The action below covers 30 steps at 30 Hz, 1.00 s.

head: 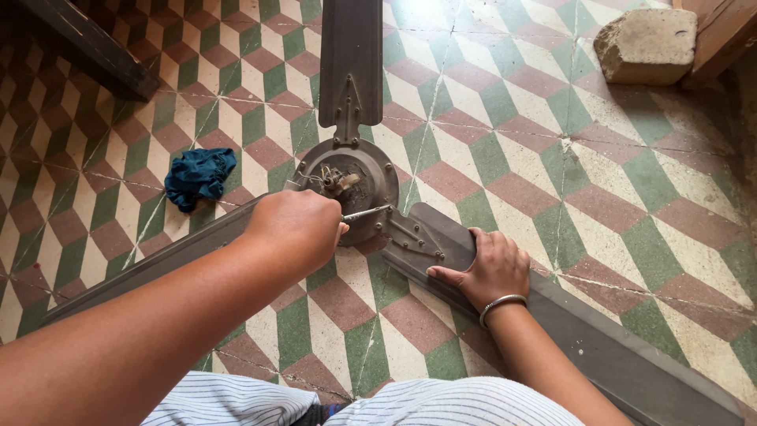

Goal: The person uses a screwdriver to loosen and remove screws from the mounting brackets of a ceiling fan lying on the floor. They remove one fan blade from the central hub and set it aside, leaving the remaining two blades attached.

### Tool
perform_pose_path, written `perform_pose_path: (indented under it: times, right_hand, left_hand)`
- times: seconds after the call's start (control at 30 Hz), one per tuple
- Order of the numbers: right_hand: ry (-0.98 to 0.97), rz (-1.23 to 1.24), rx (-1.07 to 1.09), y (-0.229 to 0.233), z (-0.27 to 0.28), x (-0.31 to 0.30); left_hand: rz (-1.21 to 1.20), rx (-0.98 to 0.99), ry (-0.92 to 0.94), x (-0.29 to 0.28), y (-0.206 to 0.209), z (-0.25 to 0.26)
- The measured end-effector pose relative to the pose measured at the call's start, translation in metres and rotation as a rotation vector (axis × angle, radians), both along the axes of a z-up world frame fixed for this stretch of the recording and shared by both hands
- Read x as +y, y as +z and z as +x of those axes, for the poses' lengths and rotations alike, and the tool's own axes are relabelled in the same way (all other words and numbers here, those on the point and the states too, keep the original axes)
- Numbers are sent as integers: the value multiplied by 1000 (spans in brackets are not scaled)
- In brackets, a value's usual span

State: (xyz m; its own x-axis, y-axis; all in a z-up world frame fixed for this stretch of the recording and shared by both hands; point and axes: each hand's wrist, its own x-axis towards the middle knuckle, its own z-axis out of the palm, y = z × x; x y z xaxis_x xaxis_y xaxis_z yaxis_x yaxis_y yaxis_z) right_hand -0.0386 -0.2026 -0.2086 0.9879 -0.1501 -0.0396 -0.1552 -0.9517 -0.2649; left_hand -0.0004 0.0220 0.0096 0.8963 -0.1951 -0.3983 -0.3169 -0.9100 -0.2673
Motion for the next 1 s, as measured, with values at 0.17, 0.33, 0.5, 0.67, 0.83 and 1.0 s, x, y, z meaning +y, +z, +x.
perform_pose_path:
  times: [0.17, 0.33, 0.5, 0.67, 0.83, 1.0]
  right_hand:
    - [-6, 14, 12, 1, -2, 1]
    - [-3, 6, -4, 3, -1, 0]
    - [2, 12, 57, 4, -1, 0]
    - [1, 7, 38, 5, -2, 1]
    - [3, 4, 14, 3, -2, 1]
    - [8, 7, -54, 1, -2, 0]
  left_hand:
    - [29, -55, -85, -1, 3, 1]
    - [49, -198, -247, -3, 7, 5]
    - [84, -187, -294, -8, 6, 8]
    - [39, -209, -332, -11, 4, 7]
    - [39, -221, -332, -16, 6, 7]
    - [40, -177, -332, -21, 6, 9]
